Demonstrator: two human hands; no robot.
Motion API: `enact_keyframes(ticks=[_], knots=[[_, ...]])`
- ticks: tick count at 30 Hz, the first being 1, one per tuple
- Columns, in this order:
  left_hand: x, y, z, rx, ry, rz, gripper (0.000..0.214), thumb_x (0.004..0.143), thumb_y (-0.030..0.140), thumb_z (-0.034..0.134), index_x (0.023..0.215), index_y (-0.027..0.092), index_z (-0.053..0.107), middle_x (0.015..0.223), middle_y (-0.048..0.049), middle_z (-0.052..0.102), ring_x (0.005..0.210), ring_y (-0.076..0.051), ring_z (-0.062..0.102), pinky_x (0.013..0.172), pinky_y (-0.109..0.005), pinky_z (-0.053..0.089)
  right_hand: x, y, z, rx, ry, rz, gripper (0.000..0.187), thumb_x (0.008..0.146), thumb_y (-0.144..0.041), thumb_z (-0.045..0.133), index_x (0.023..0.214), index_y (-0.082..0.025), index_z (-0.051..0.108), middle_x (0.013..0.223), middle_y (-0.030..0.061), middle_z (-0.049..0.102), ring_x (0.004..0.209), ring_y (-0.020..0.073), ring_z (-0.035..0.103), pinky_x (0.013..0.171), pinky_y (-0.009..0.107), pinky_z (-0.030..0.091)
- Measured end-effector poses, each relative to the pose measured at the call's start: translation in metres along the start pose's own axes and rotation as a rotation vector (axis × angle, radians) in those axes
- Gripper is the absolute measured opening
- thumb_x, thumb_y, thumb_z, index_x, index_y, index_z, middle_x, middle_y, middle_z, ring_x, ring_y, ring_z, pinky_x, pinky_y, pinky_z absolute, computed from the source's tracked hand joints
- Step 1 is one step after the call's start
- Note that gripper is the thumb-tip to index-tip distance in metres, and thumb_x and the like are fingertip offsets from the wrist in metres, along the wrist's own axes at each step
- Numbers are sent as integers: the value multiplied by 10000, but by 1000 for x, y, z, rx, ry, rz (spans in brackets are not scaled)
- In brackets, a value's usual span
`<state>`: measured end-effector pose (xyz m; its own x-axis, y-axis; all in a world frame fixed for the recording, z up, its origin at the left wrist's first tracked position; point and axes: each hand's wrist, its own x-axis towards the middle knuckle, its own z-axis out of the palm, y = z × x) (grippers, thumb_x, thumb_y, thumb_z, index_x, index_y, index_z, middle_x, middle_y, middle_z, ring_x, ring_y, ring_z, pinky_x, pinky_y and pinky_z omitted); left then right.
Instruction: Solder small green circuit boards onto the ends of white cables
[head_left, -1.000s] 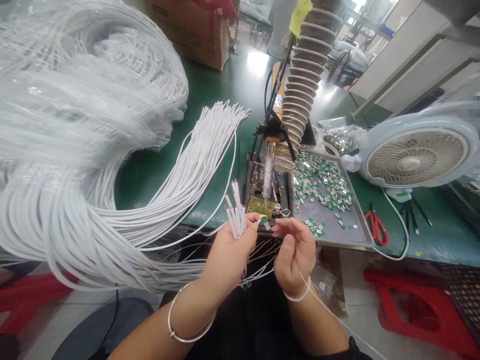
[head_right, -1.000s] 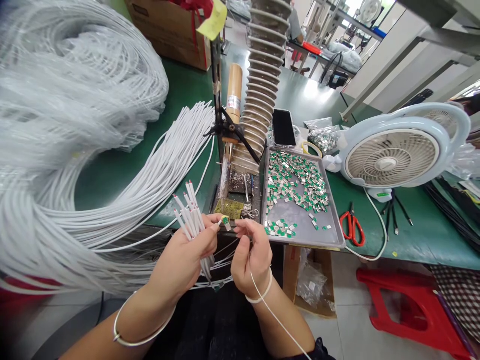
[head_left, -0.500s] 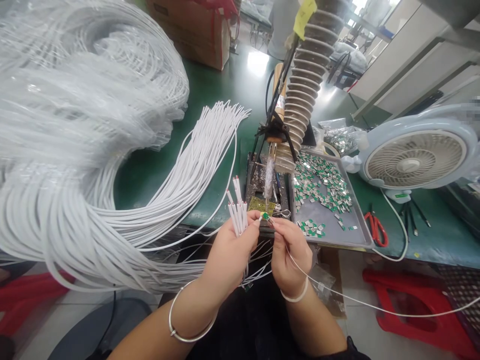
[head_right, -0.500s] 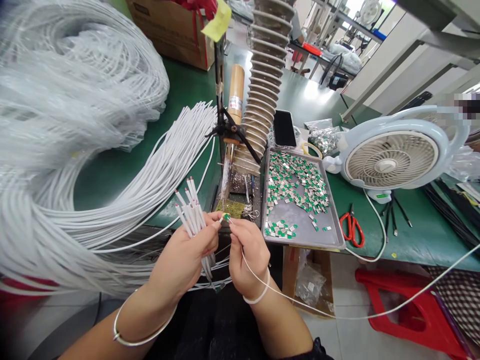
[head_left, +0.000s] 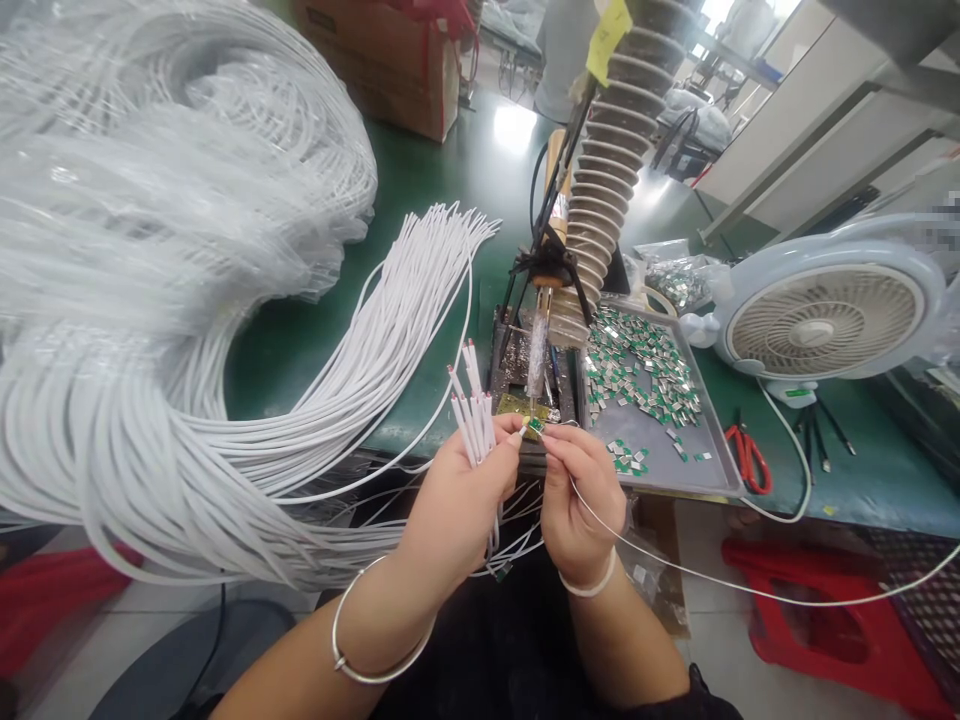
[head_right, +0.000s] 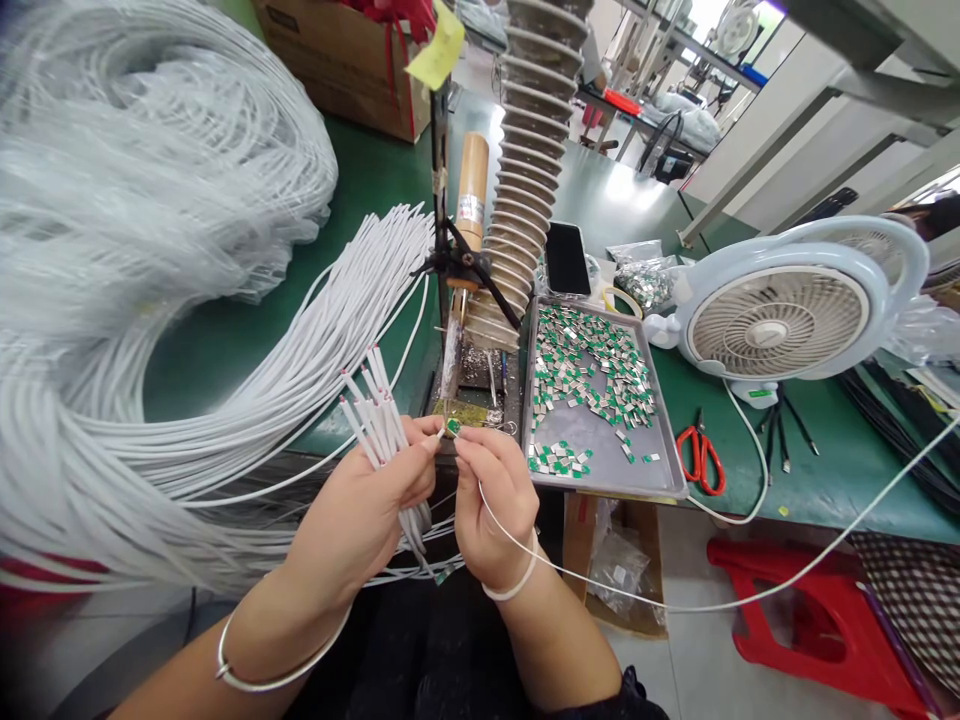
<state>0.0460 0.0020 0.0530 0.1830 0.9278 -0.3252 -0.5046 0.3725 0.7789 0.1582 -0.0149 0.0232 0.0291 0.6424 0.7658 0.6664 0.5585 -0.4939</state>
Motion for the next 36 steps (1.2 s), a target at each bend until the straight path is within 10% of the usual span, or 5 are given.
enact_keyframes(ticks=[36], knots=[[-1, 1, -3, 13, -30, 14, 68, 772, 224, 574, 764, 172, 530, 459, 104, 331, 413, -45, 234, 428, -183, 179, 1, -2, -2, 34, -22, -3, 299, 834, -56, 496, 1070, -217, 585, 973, 78, 634, 927, 189, 620, 783, 379, 552]])
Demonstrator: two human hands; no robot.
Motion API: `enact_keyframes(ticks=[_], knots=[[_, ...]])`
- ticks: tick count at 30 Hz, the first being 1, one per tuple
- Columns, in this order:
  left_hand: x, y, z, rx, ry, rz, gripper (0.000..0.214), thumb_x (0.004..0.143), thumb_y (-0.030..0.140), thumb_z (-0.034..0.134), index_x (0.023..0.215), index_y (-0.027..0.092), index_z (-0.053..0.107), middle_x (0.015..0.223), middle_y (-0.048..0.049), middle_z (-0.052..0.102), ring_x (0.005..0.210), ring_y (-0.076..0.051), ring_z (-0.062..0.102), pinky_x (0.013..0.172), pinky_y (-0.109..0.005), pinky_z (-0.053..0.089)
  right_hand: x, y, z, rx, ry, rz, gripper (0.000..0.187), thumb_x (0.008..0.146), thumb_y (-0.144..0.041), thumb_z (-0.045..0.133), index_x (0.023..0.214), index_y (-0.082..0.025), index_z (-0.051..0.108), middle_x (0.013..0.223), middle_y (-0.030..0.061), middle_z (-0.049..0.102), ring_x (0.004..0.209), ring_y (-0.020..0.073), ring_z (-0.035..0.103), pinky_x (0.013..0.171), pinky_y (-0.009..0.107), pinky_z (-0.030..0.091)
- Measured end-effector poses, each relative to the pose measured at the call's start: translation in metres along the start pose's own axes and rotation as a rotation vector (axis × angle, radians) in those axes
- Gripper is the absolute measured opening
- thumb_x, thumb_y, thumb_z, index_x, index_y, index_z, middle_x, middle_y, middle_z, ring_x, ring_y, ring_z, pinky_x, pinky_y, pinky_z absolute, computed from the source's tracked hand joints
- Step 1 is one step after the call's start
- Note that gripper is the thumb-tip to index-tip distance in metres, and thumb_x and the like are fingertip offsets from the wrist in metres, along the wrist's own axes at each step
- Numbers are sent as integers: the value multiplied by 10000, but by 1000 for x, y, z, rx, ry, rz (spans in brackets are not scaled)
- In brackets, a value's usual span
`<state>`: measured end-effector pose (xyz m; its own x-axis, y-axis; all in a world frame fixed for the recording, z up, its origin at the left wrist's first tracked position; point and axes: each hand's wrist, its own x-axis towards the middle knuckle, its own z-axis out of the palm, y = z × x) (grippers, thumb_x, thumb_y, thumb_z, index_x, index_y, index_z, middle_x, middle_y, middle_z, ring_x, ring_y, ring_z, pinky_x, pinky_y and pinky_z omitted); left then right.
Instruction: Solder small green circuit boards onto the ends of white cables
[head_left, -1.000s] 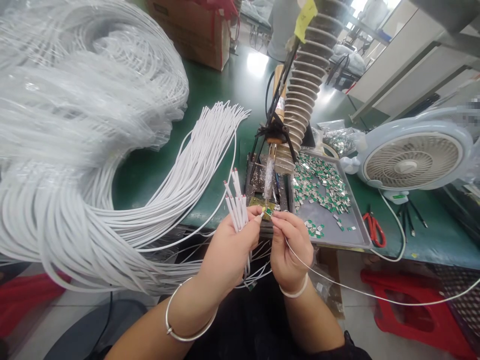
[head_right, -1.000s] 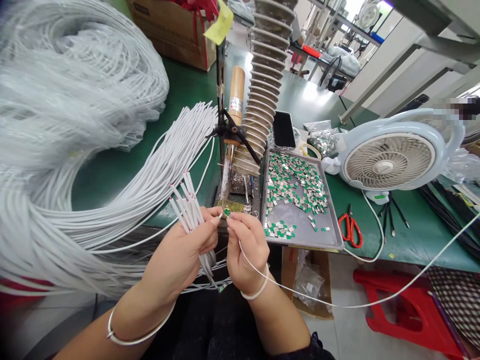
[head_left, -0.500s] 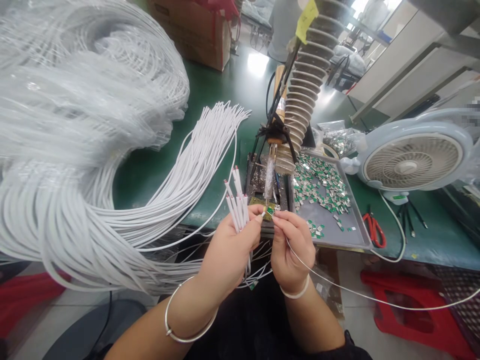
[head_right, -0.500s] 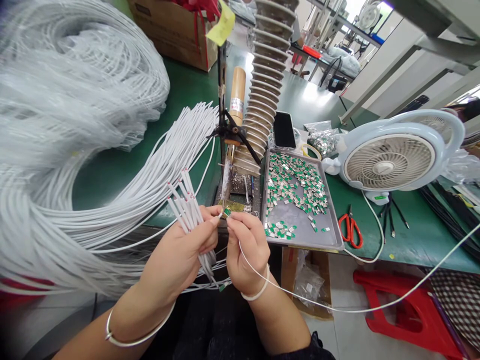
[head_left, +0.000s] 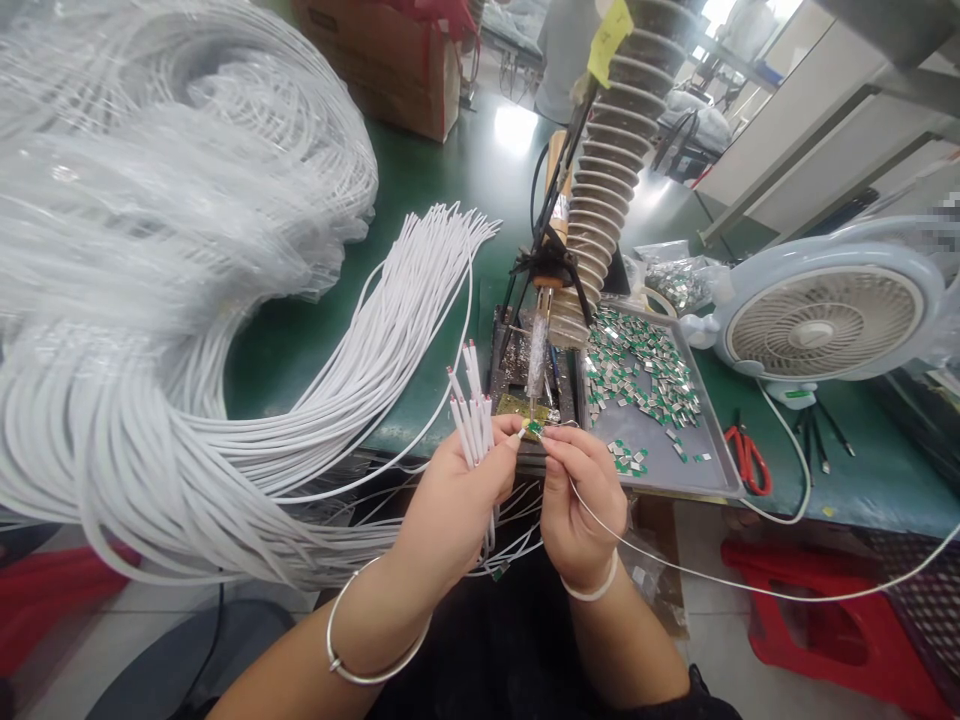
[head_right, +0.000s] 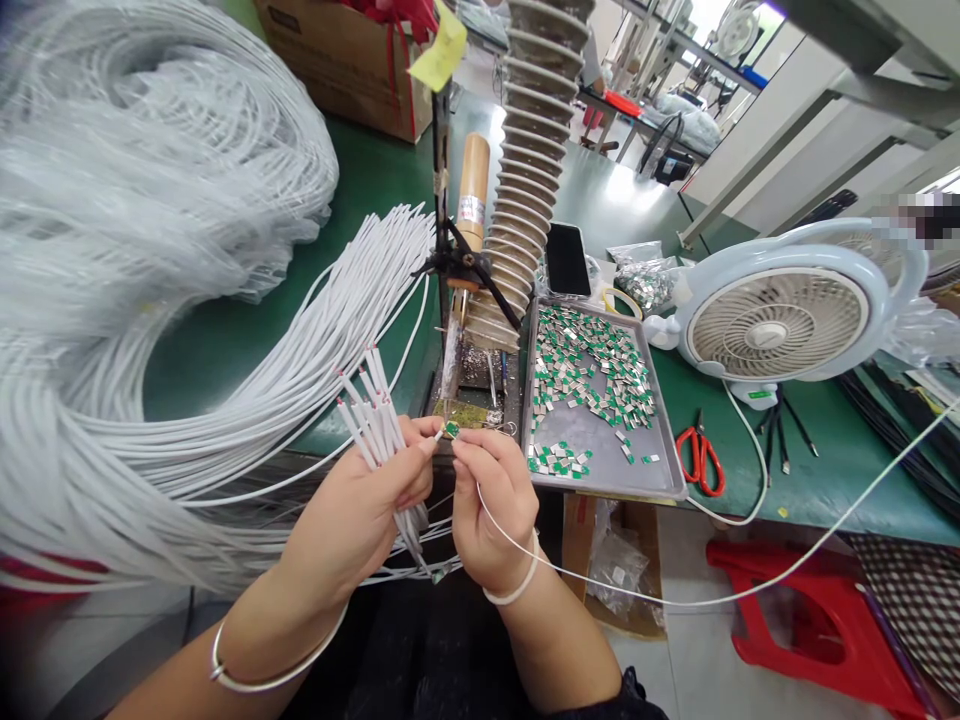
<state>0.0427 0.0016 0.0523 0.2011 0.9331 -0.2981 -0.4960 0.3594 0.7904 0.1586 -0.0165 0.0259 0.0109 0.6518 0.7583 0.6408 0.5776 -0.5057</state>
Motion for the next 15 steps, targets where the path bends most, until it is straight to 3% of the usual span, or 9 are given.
enact_keyframes(ticks=[2, 5, 9, 12, 15], knots=[[1, -2, -3, 22, -4, -1, 110, 761, 216, 585, 689, 174, 514, 478, 94, 367, 414, -43, 246, 429, -188, 194, -2, 1, -1, 23, -10, 17, 307, 834, -54, 481, 1078, -212, 579, 968, 77, 640, 937, 193, 614, 792, 381, 543], [2, -4, -8, 106, 13, 23, 137, 739, 206, 608, 638, 171, 523, 642, 35, 537, 473, -54, 373, 477, -204, 291, -4, 2, -2, 52, -22, 65, 318, 843, -46, 441, 1086, -208, 566, 940, 67, 638, 910, 182, 608, 786, 365, 530], [2, -6, -15, 278, 42, 92, 78, 726, 204, 627, 664, 179, 586, 923, -19, 613, 798, -130, 555, 724, -234, 398, -4, 2, -2, 57, -97, 156, 266, 851, -48, 433, 1025, -203, 561, 876, 48, 604, 836, 156, 582, 743, 328, 511], [2, -6, -18, 386, 21, 110, 90, 736, 234, 623, 666, 184, 600, 932, -28, 620, 912, -174, 561, 841, -276, 386, -4, 3, -1, 53, -145, 207, 171, 846, -72, 471, 926, -198, 554, 808, 24, 567, 759, 139, 550, 670, 290, 493], [2, -5, -20, 439, -3, 78, 100, 748, 273, 608, 698, 186, 607, 871, -28, 625, 850, -188, 573, 820, -313, 406, -4, 5, -1, 33, -139, 190, 144, 838, -67, 479, 867, -197, 536, 771, 13, 535, 728, 135, 531, 643, 283, 482]])
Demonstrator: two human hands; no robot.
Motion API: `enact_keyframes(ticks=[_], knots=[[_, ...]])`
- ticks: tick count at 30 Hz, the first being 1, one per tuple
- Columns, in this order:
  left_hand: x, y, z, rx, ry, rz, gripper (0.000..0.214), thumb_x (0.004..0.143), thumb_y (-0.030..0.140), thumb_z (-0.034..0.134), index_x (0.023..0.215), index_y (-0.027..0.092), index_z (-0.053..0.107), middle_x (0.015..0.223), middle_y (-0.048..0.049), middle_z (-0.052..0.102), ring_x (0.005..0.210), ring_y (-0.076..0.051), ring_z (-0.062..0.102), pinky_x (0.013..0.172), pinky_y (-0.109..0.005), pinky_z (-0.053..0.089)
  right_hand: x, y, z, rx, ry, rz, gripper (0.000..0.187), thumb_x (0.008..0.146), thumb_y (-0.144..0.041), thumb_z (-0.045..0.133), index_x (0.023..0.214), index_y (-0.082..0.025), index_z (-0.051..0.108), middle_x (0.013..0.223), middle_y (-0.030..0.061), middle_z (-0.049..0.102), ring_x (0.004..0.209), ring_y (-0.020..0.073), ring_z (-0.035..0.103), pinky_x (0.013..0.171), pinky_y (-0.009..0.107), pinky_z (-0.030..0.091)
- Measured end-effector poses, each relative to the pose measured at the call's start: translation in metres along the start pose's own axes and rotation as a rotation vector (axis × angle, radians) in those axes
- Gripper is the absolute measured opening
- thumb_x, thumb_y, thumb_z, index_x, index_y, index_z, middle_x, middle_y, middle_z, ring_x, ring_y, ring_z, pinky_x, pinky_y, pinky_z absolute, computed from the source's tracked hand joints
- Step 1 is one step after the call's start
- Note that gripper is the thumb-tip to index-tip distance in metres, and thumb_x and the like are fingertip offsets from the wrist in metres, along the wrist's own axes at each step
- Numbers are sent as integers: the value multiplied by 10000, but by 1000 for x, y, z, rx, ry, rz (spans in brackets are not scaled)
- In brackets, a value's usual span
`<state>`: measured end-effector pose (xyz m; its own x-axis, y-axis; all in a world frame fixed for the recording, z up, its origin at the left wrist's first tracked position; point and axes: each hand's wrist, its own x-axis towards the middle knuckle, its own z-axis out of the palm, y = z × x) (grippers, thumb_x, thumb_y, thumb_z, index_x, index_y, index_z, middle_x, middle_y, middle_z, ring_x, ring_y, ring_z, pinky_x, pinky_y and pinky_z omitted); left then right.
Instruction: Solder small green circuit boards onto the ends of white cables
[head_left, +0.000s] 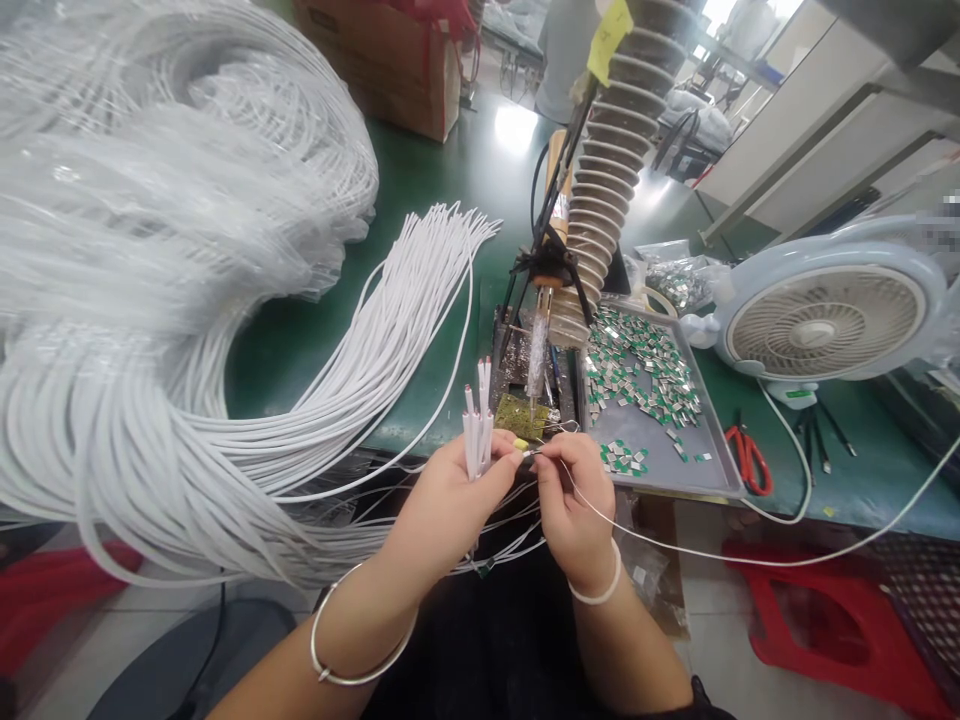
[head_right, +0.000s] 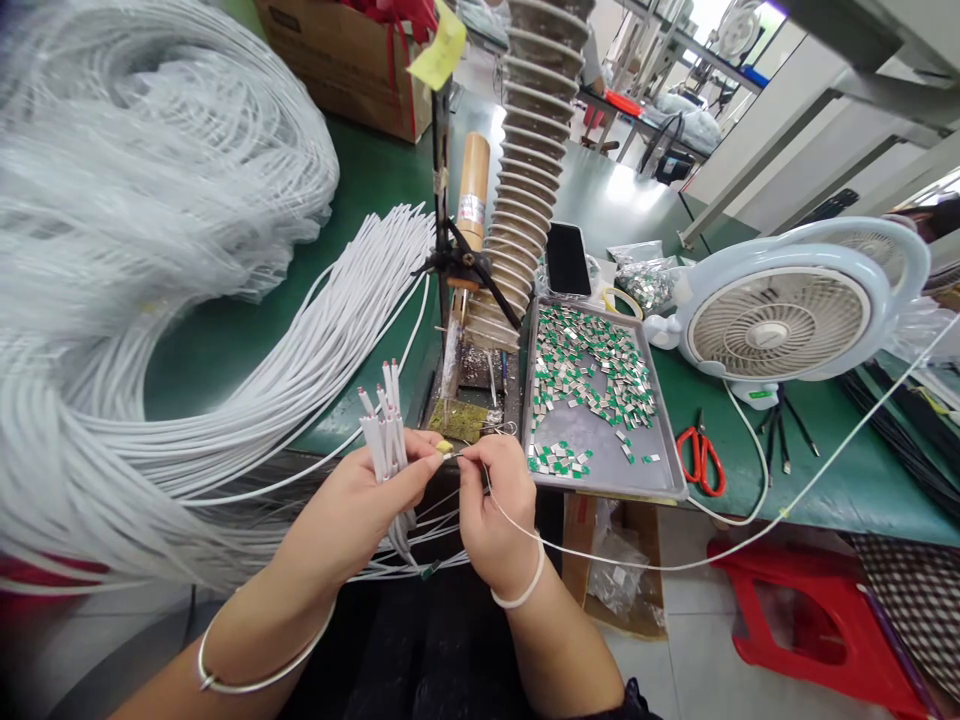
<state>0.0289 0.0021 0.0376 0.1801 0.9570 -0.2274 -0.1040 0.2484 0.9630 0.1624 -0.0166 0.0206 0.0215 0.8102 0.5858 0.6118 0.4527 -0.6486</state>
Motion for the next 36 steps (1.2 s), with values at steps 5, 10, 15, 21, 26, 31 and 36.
enact_keyframes(ticks=[5, 10, 15, 21, 26, 31, 36], knots=[[1, 5, -1, 39, -33, -6, 96, 741, 278, 603, 709, 187, 611, 793, -22, 634, 776, -193, 578, 768, -325, 431, 1, 2, 1, -26, 33, -144, 245, 833, -30, 442, 994, -189, 538, 891, 61, 584, 864, 166, 571, 749, 338, 508], [3, 6, 0, 40, -19, 27, 99, 739, 266, 609, 681, 188, 593, 830, -22, 631, 803, -188, 584, 794, -320, 429, -2, 2, 2, 9, 62, -133, 317, 838, -28, 412, 1084, -187, 535, 951, 78, 607, 927, 178, 590, 798, 367, 528], [5, 3, 1, 12, -60, 44, 91, 763, 250, 591, 696, 196, 563, 852, -11, 623, 847, -179, 587, 831, -315, 427, -4, 4, 6, 96, 120, -65, 318, 850, -59, 435, 1119, -197, 531, 967, 72, 628, 922, 164, 615, 775, 327, 555], [7, 3, 2, 7, -14, 76, 80, 774, 228, 584, 703, 205, 553, 900, 10, 626, 864, -155, 582, 824, -281, 421, -1, 3, 6, 137, 110, -57, 253, 858, -71, 442, 1021, -214, 572, 959, 66, 661, 932, 182, 634, 805, 382, 546], [8, 9, 2, 31, 21, 96, 70, 774, 221, 585, 710, 211, 558, 887, 27, 629, 850, -138, 576, 808, -259, 417, 2, 2, 6, 134, 109, -73, 249, 856, -66, 443, 1006, -215, 576, 968, 70, 665, 943, 188, 634, 801, 393, 544], [8, 14, 2, 60, 46, 86, 54, 779, 230, 580, 732, 210, 563, 884, 27, 625, 791, -132, 568, 762, -264, 425, 6, 1, 7, 106, 132, -109, 266, 842, -47, 457, 1019, -205, 579, 980, 74, 663, 952, 183, 633, 815, 379, 543], [8, 15, 2, 55, 40, 141, 52, 795, 233, 570, 748, 211, 566, 876, 21, 619, 815, -138, 569, 766, -265, 426, 10, 0, 8, 90, 148, -129, 277, 838, -38, 457, 1026, -199, 581, 980, 74, 663, 950, 177, 634, 820, 366, 543]])
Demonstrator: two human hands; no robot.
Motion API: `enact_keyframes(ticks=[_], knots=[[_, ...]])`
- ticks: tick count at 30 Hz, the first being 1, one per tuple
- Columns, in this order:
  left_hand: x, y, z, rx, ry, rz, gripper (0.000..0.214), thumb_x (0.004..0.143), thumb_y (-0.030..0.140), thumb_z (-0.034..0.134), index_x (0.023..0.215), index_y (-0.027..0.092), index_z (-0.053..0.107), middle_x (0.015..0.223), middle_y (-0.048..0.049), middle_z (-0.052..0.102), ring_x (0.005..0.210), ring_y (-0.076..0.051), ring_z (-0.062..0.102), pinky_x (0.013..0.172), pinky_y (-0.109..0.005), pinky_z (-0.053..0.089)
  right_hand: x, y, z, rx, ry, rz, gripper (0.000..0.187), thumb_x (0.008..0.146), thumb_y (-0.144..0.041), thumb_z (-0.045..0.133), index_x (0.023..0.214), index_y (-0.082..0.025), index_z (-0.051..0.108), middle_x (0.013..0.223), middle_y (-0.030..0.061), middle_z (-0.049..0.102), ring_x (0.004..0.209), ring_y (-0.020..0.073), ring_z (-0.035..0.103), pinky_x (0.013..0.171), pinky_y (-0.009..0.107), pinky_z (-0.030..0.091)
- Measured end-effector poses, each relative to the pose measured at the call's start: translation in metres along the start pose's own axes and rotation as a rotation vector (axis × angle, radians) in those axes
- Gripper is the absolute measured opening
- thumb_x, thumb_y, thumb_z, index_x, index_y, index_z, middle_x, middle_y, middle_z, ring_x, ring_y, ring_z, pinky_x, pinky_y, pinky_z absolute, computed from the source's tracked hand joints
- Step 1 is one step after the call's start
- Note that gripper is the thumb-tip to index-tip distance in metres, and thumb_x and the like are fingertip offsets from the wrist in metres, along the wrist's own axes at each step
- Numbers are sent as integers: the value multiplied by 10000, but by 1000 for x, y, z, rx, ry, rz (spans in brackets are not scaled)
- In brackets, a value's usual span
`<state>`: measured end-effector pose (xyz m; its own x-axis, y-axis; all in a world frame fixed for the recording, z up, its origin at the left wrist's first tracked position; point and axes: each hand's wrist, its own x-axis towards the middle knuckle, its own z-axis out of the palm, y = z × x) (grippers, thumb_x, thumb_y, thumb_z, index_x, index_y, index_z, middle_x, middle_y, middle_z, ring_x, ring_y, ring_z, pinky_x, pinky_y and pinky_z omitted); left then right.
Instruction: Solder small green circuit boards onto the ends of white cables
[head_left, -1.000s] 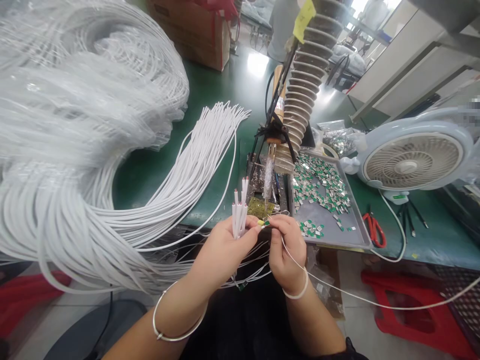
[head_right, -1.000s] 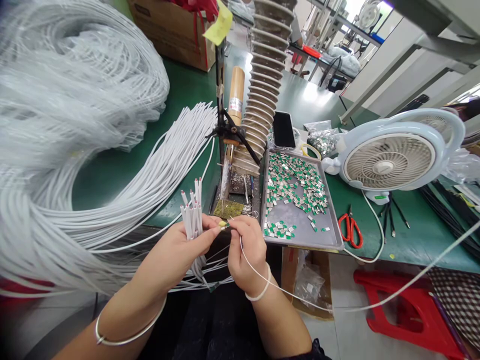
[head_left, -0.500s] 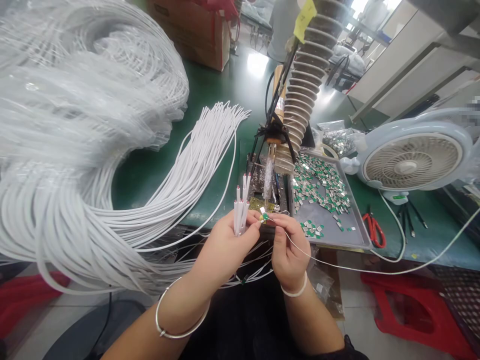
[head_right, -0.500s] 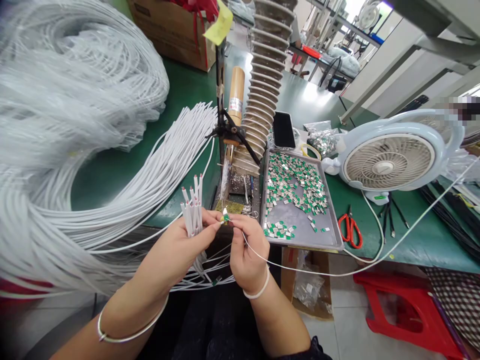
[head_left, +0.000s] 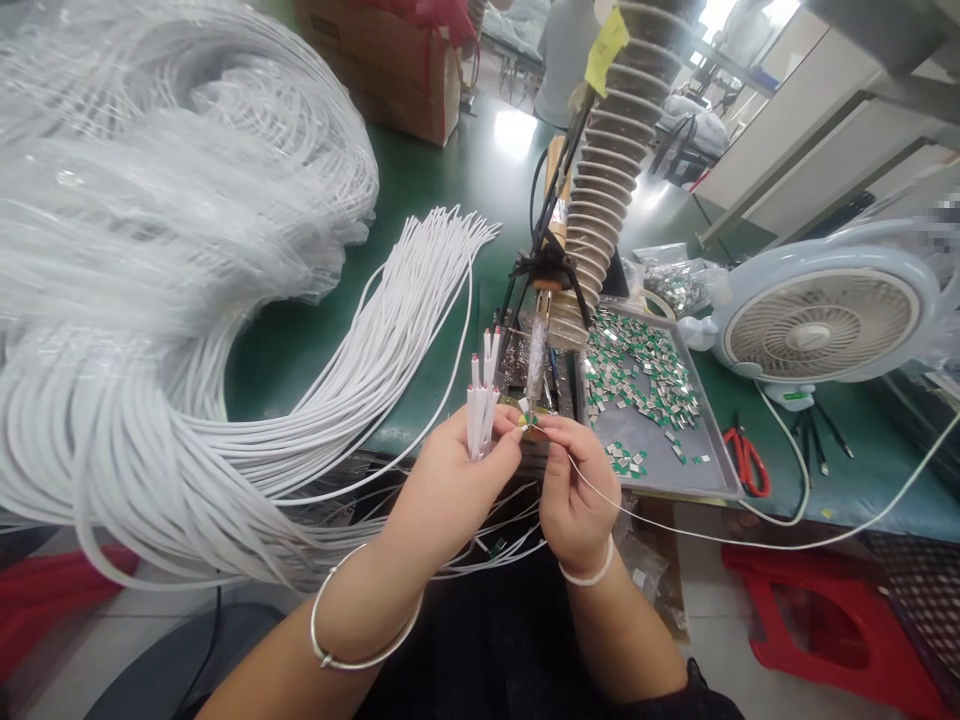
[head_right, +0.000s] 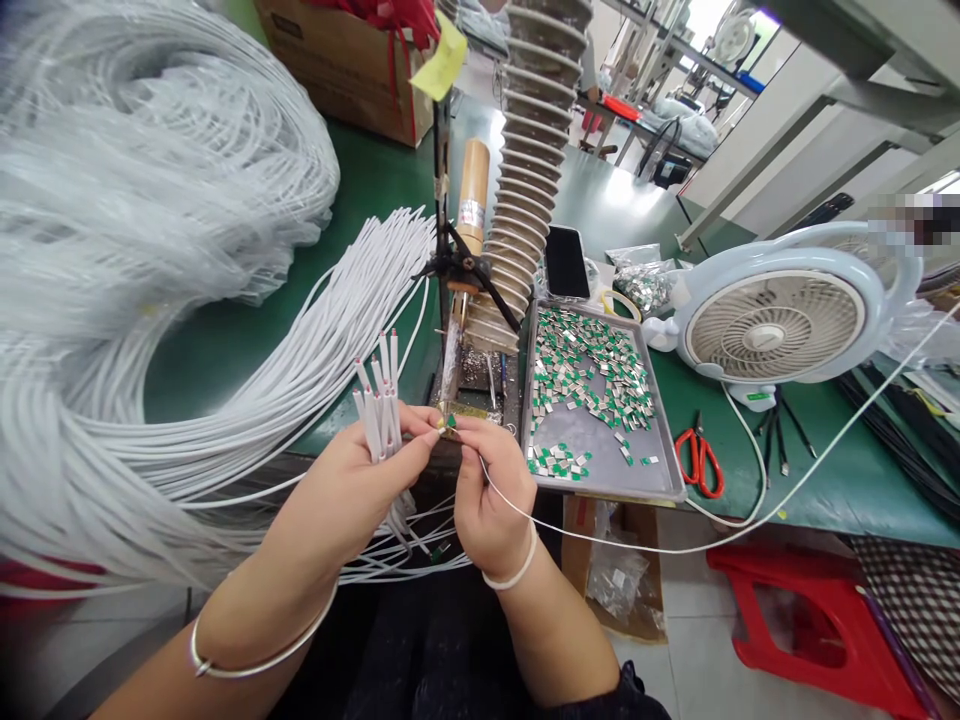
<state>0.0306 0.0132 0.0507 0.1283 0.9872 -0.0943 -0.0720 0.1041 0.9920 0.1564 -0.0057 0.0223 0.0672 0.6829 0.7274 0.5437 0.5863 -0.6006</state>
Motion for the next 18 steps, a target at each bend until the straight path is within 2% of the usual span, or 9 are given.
enact_keyframes(ticks=[9, 18], knots=[[-1, 8, 0, 19, 18, 12, 53, 775, 225, 580, 728, 204, 570, 884, 4, 639, 836, -162, 591, 779, -272, 438, 3, -4, 0, -4, 5, -6, 282, 833, -39, 467, 1029, -205, 584, 990, 72, 669, 963, 184, 632, 832, 379, 539], [-2, 4, 0, -39, 18, 20, 51, 776, 233, 588, 734, 206, 574, 904, 1, 627, 846, -163, 589, 793, -275, 433, 4, -5, 0, -20, -7, -10, 281, 827, -43, 476, 1023, -212, 588, 988, 70, 671, 949, 187, 633, 814, 378, 537]])
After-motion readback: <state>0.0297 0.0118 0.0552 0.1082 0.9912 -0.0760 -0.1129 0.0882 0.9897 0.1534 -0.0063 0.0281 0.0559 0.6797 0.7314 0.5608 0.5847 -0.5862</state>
